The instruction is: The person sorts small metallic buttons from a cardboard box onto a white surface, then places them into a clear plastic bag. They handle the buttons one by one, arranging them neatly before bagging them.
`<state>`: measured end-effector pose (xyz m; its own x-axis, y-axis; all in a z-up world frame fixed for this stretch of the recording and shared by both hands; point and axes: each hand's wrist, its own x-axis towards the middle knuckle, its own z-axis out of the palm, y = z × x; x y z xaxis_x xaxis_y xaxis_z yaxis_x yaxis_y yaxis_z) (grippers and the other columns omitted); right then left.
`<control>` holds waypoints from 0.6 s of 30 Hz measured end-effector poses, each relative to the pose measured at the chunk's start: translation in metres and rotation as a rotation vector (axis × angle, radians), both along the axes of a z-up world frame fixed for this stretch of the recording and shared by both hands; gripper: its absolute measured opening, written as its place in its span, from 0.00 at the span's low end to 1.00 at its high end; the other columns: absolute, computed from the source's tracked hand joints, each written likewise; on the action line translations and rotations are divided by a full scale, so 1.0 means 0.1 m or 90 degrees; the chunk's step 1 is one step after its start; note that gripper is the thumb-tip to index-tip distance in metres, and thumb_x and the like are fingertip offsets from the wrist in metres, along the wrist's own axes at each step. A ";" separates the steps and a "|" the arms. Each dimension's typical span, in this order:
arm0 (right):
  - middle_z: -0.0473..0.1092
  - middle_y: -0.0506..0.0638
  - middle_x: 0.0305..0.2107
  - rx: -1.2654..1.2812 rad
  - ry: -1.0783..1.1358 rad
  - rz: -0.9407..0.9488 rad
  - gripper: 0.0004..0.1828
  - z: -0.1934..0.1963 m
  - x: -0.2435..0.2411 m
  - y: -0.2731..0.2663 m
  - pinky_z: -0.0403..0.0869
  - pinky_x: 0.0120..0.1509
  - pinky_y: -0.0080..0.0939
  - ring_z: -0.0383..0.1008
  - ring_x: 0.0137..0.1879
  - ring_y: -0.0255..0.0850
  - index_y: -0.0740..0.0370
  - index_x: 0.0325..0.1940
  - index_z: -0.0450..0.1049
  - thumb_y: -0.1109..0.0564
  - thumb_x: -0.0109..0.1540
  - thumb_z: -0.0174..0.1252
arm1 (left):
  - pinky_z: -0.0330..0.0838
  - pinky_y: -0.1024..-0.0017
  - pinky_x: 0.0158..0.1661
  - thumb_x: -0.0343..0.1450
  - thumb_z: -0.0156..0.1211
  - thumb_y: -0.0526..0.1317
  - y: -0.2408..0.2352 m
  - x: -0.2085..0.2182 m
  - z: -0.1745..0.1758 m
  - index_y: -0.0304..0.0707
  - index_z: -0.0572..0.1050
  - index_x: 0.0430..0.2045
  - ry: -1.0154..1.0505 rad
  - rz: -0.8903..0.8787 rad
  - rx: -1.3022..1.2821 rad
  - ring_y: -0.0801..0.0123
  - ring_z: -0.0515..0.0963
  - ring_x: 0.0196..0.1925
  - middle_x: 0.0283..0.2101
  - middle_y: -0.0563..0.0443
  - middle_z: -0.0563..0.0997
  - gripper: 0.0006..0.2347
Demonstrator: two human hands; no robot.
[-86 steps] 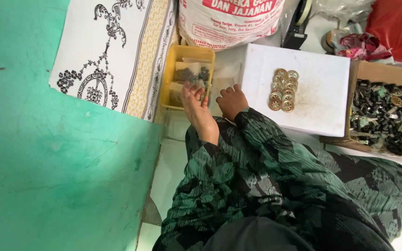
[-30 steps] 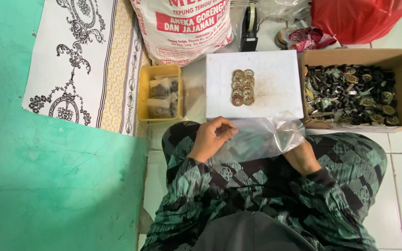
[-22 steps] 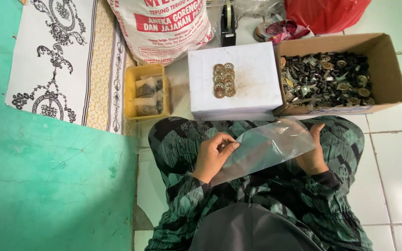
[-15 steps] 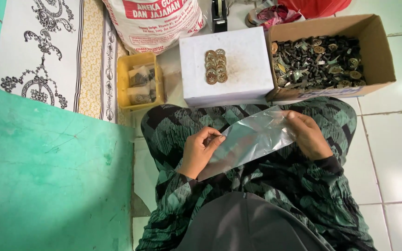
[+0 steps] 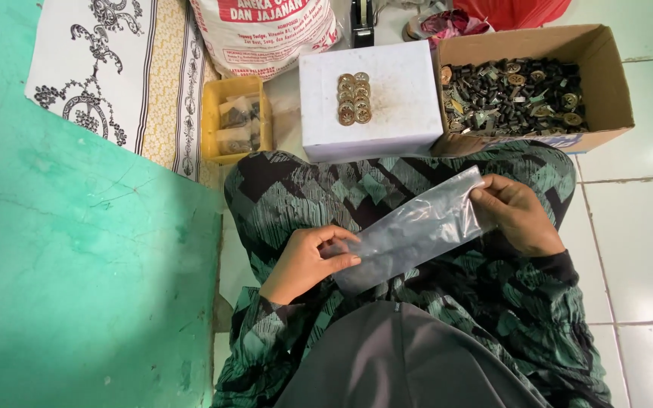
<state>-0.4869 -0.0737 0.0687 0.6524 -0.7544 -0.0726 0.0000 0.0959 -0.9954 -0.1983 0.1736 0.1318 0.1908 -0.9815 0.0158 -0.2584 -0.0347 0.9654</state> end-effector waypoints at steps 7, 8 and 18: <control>0.73 0.49 0.38 0.124 -0.132 0.028 0.06 0.06 -0.19 -0.15 0.73 0.47 0.31 0.72 0.38 0.32 0.65 0.49 0.73 0.62 0.71 0.51 | 0.77 0.81 0.39 0.69 0.65 0.29 -0.28 0.04 0.43 0.32 0.79 0.38 0.065 0.064 -0.133 0.76 0.80 0.33 0.37 0.51 0.84 0.06; 0.73 0.49 0.41 0.117 -0.152 0.018 0.07 0.08 -0.17 -0.15 0.73 0.51 0.33 0.72 0.42 0.33 0.66 0.52 0.72 0.62 0.72 0.50 | 0.79 0.81 0.38 0.71 0.63 0.31 -0.38 0.06 0.46 0.34 0.77 0.42 0.087 0.071 -0.173 0.74 0.82 0.34 0.37 0.49 0.84 0.07; 0.75 0.50 0.34 0.096 -0.221 -0.174 0.08 -0.29 0.27 -0.30 0.79 0.50 0.40 0.80 0.42 0.39 0.63 0.39 0.72 0.59 0.72 0.57 | 0.74 0.79 0.27 0.78 0.57 0.39 -1.53 0.52 0.09 0.43 0.79 0.44 -0.005 0.200 -0.213 0.79 0.74 0.21 0.30 0.51 0.83 0.05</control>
<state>-0.4600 -0.1038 0.0395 0.4369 -0.8995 -0.0073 0.3755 0.1897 -0.9072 -0.1458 0.0203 0.1411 0.4773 -0.8165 0.3247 -0.2922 0.2010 0.9350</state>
